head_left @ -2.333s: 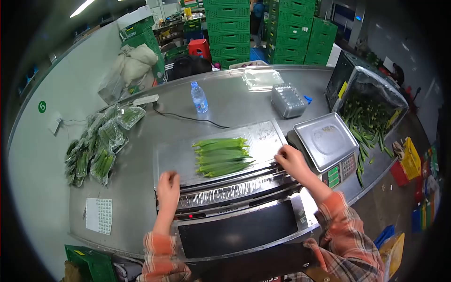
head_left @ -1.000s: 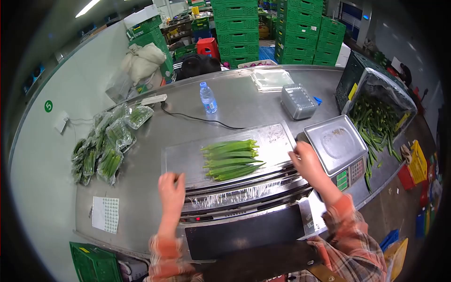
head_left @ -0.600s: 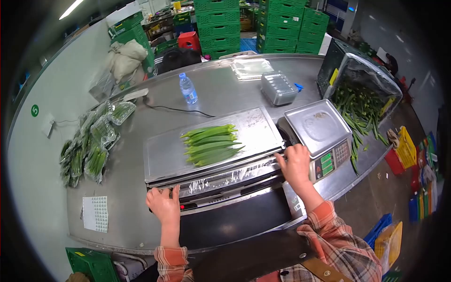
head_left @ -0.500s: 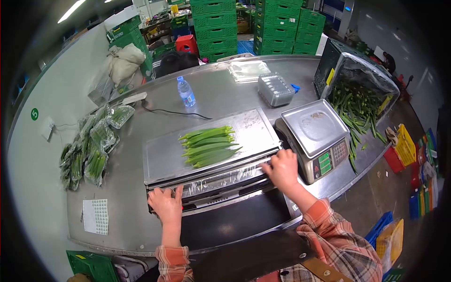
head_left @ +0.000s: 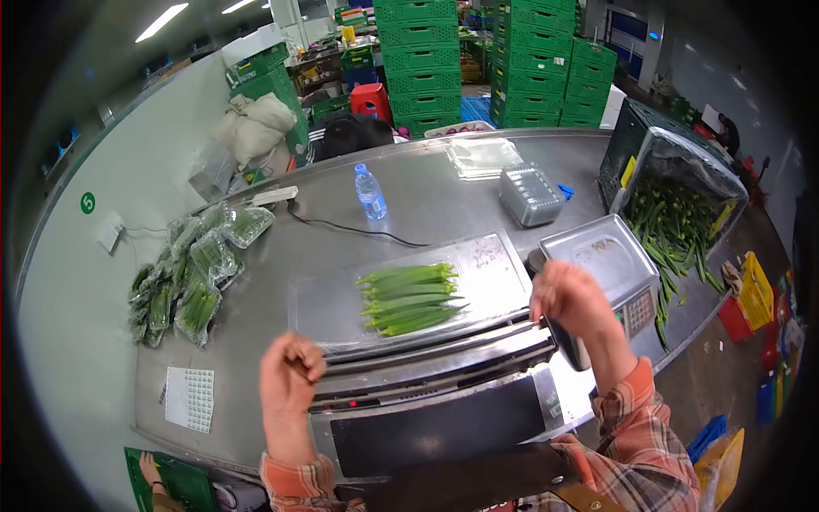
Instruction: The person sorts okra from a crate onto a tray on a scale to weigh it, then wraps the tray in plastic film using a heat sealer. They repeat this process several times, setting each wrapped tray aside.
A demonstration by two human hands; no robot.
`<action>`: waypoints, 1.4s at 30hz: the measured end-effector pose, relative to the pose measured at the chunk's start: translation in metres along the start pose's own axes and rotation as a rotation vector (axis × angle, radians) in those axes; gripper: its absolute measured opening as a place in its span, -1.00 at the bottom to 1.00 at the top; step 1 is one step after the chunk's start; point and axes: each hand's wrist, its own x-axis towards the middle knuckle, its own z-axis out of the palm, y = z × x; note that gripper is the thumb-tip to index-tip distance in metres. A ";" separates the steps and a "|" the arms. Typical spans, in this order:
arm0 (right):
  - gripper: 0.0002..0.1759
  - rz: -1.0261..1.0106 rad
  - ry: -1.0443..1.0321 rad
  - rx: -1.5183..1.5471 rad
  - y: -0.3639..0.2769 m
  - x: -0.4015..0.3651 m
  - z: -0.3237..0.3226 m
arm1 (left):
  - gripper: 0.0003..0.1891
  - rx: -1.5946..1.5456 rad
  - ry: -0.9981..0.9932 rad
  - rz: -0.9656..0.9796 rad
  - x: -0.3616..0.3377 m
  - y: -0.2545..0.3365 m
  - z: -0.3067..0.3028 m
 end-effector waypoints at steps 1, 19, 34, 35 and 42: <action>-0.84 -0.107 0.024 0.085 -0.012 0.019 0.007 | -0.66 -0.037 -0.040 0.072 0.009 0.015 0.016; -0.66 0.124 -0.206 -1.103 0.084 0.163 -0.045 | -0.65 1.622 0.024 0.079 0.184 -0.050 -0.022; -0.56 0.469 -0.009 -0.924 0.063 0.078 0.003 | -0.75 1.138 0.170 -0.120 0.077 -0.041 0.003; -0.57 0.507 -0.046 -0.887 0.058 0.062 0.008 | -0.75 1.043 0.129 -0.161 0.057 -0.034 0.008; -0.47 0.831 -0.184 -0.997 0.058 -0.063 0.039 | -0.73 1.058 0.115 -0.429 -0.081 -0.050 -0.005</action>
